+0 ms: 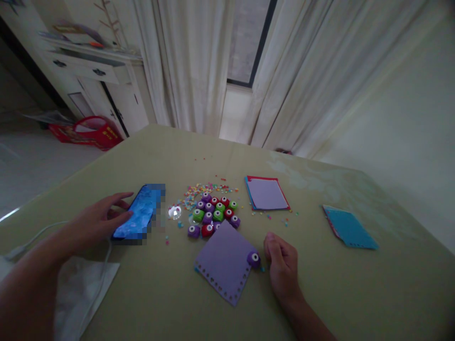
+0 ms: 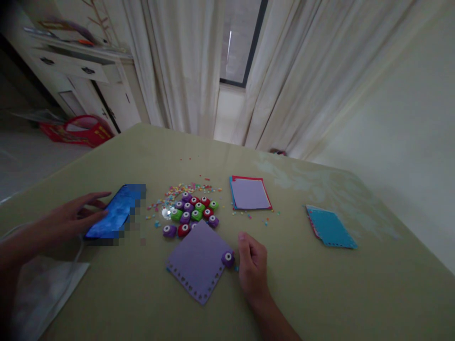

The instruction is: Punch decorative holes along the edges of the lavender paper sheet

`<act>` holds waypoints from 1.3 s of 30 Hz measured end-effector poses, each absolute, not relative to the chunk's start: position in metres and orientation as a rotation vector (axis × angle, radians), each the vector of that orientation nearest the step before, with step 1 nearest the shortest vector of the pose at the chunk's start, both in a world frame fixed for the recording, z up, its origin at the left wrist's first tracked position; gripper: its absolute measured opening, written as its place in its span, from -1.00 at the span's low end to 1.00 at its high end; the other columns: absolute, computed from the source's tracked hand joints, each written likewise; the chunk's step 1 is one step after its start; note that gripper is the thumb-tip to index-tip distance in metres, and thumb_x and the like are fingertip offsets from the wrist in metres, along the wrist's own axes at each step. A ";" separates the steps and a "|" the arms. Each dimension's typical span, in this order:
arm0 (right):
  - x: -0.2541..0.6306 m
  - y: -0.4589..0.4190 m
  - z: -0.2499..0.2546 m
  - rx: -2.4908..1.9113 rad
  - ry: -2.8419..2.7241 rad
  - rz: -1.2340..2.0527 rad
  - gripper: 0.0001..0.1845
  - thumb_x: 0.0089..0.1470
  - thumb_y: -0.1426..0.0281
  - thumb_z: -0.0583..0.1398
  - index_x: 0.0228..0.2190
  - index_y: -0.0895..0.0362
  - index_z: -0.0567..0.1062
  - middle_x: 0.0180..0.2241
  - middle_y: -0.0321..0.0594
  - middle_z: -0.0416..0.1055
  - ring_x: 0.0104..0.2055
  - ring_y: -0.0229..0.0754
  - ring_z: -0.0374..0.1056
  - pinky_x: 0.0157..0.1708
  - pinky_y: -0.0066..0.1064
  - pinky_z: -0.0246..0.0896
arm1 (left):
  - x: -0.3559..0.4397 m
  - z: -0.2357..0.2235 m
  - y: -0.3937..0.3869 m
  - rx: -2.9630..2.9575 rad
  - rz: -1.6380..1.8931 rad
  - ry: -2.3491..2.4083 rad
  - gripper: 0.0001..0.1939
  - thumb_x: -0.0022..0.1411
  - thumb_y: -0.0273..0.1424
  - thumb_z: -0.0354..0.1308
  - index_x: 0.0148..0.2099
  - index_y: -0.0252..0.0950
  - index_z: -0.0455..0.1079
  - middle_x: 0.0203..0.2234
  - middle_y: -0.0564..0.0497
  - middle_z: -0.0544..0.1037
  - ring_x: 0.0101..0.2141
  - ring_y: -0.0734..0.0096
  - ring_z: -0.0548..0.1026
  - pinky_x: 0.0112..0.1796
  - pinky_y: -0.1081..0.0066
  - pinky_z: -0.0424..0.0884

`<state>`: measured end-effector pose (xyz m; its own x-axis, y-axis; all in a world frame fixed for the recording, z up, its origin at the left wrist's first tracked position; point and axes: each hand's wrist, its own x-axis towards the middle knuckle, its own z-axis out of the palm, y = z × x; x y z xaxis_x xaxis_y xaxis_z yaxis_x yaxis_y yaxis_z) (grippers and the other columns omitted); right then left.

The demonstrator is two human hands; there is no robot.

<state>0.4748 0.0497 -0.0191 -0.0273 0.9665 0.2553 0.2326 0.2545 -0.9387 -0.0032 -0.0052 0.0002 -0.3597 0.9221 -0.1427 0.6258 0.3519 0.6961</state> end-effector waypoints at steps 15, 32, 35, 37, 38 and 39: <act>0.474 0.050 -0.019 -1.163 -1.482 0.885 -0.37 0.41 -0.03 0.11 -0.59 0.01 0.10 -0.60 -0.43 -0.05 -0.57 -0.27 -0.12 -0.57 -0.36 -0.16 | 0.017 0.006 0.004 1.413 0.684 2.312 -0.29 0.25 0.24 0.03 0.32 0.06 0.37 -0.17 -0.11 0.65 -0.22 -0.15 0.64 -0.12 -0.09 0.54; 0.473 0.050 -0.016 -1.157 -1.498 0.881 -0.37 0.41 -0.02 0.11 -0.60 0.02 0.10 -0.60 -0.42 -0.04 -0.56 -0.27 -0.11 -0.57 -0.37 -0.13 | 0.031 0.011 0.010 1.730 0.638 2.271 -0.35 0.35 -0.05 -0.08 0.44 0.17 0.34 -0.13 -0.15 0.51 -0.05 -0.21 0.55 0.13 -0.14 0.40; 0.474 0.050 -0.017 -1.157 -1.494 0.891 -0.36 0.41 -0.03 0.11 -0.60 0.02 0.10 -0.60 -0.43 -0.04 -0.56 -0.27 -0.10 -0.56 -0.37 -0.13 | 0.027 0.009 0.007 1.733 0.666 2.279 -0.32 0.36 -0.07 -0.07 0.50 0.20 0.23 -0.12 -0.12 0.54 -0.07 -0.21 0.57 0.11 -0.15 0.41; 0.474 0.050 -0.017 -1.158 -1.491 0.893 -0.36 0.41 -0.04 0.11 -0.60 0.02 0.10 -0.60 -0.43 -0.04 -0.56 -0.28 -0.10 -0.56 -0.37 -0.14 | 0.024 0.009 0.006 1.719 0.682 2.301 -0.31 0.38 -0.05 -0.09 0.52 0.17 0.17 -0.11 -0.12 0.56 -0.07 -0.21 0.57 0.09 -0.16 0.43; 0.474 0.050 -0.017 -1.160 -1.490 0.890 -0.36 0.41 -0.04 0.11 -0.60 0.02 0.10 -0.60 -0.43 -0.05 -0.56 -0.28 -0.11 -0.56 -0.37 -0.14 | 0.024 0.010 0.006 1.714 0.685 2.312 -0.32 0.39 -0.03 -0.10 0.52 0.15 0.17 -0.10 -0.13 0.57 -0.08 -0.21 0.58 0.08 -0.16 0.43; 0.474 0.050 -0.017 -1.162 -1.490 0.889 -0.36 0.40 -0.04 0.11 -0.60 0.02 0.10 -0.60 -0.43 -0.05 -0.56 -0.28 -0.11 -0.56 -0.37 -0.15 | 0.025 0.010 0.006 1.713 0.676 2.316 -0.32 0.40 0.00 -0.11 0.51 0.12 0.18 -0.09 -0.14 0.58 -0.08 -0.20 0.58 0.08 -0.15 0.44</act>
